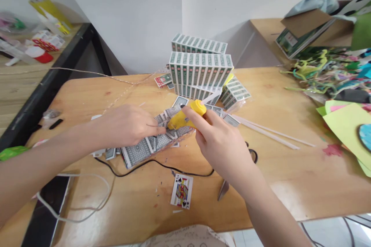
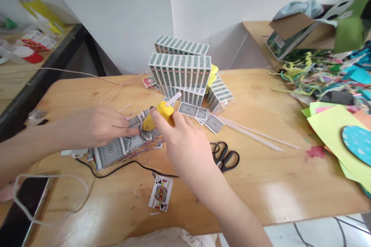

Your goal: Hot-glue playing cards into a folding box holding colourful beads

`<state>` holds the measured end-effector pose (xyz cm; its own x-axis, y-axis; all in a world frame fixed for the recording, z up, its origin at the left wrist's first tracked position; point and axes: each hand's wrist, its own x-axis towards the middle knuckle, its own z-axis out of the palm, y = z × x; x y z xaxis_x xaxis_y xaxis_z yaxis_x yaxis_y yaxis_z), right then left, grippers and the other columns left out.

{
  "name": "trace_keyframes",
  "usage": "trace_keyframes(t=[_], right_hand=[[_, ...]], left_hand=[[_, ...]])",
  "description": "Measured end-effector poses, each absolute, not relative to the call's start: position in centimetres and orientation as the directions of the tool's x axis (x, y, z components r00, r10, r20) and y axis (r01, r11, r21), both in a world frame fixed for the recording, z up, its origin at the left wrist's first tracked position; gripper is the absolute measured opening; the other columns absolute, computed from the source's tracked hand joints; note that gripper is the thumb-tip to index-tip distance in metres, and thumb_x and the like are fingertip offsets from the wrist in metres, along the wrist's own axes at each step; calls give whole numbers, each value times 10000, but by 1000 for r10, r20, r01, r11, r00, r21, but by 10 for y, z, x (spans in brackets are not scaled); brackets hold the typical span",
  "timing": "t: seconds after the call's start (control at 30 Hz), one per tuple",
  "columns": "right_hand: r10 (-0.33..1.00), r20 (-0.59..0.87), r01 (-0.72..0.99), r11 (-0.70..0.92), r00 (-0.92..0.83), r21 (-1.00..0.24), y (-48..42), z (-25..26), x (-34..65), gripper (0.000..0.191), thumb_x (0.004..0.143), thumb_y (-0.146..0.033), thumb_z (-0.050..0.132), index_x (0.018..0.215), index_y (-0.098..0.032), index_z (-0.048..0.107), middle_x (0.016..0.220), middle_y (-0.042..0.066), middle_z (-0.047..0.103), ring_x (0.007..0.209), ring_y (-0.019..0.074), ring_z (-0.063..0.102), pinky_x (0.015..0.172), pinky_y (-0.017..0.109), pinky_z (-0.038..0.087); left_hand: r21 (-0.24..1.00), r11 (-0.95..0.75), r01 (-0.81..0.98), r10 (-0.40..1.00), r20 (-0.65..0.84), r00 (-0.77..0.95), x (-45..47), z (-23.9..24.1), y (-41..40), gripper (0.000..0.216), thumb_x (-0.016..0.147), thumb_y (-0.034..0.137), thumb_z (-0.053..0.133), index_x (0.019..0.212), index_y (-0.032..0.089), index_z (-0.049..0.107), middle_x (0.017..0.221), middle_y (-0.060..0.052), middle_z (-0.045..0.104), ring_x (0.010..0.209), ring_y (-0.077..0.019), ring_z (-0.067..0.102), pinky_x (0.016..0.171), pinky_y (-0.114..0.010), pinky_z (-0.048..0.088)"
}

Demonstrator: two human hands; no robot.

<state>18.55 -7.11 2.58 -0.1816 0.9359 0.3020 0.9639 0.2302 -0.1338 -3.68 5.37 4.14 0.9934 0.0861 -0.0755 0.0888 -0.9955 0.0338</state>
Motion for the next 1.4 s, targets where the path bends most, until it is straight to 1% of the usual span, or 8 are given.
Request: trace_keyframes(t=[0.17, 0.4, 0.57, 0.7, 0.8, 1.0, 1.23, 1.4], right_hand=[[932, 314, 970, 222, -181, -101, -71, 26, 184, 545, 840, -59, 397, 1348, -249, 450, 873, 44, 571, 703, 149, 516, 505, 246, 338], [925, 338, 979, 199, -172, -45, -71, 29, 178, 523, 848, -57, 400, 1314, -279, 485, 823, 31, 557, 699, 151, 513, 471, 259, 275], [915, 358, 982, 188, -187, 35, -72, 34, 177, 553, 839, -37, 395, 1318, -300, 482, 790, 27, 540, 699, 160, 510, 472, 278, 251], [906, 387, 984, 180, -171, 14, -72, 36, 180, 508, 877, -68, 384, 1316, -302, 486, 798, 22, 535, 665, 147, 487, 487, 276, 269], [915, 360, 978, 207, -184, -26, -71, 35, 180, 506, 873, -70, 398, 1313, -303, 489, 804, 18, 531, 682, 145, 495, 477, 271, 259], [921, 352, 982, 189, -168, -26, -70, 32, 177, 517, 854, -56, 403, 1293, -309, 507, 791, 15, 530, 679, 142, 496, 458, 270, 210], [923, 344, 980, 198, -175, -34, -70, 32, 179, 517, 852, -63, 410, 1299, -306, 503, 794, 12, 532, 681, 140, 502, 459, 268, 223], [914, 370, 981, 191, -168, -26, -69, 31, 176, 509, 858, -64, 409, 1297, -300, 510, 828, 20, 552, 717, 149, 531, 471, 273, 244]], left_hand=[[34, -994, 108, 104, -101, 989, -38, 40, 55, 420, 854, 101, 360, 1071, 287, 667, 806, -17, 722, 694, -160, 639, 597, -285, 430], [-49, -995, 91, 95, -89, 991, -33, 49, 49, 431, 871, 55, 336, 1065, 230, 678, 757, -4, 701, 656, -143, 613, 573, -274, 396], [-40, -995, 93, 96, -99, 990, -33, 50, 50, 429, 885, 72, 325, 1093, 229, 666, 782, -6, 709, 664, -138, 606, 588, -269, 396], [-52, -996, 74, 79, -89, 993, -34, 49, 51, 429, 879, 70, 324, 1085, 216, 671, 773, -7, 711, 654, -142, 607, 585, -273, 391], [-59, -996, 73, 75, -40, 996, -33, 49, 50, 426, 889, 62, 325, 1047, 214, 691, 784, -3, 716, 649, -141, 612, 581, -275, 385], [-53, -997, 63, 62, 24, 998, -33, 47, 50, 452, 909, 88, 296, 1006, 232, 713, 670, 11, 675, 587, -125, 584, 546, -267, 354], [-32, -996, 86, 86, -8, 996, -34, 45, 50, 455, 917, 108, 294, 1021, 240, 716, 686, 2, 684, 610, -129, 590, 562, -273, 354], [-7, -989, 151, 151, -98, 984, -34, 47, 49, 461, 913, 140, 287, 1058, 264, 706, 721, -9, 699, 634, -132, 578, 585, -270, 358]])
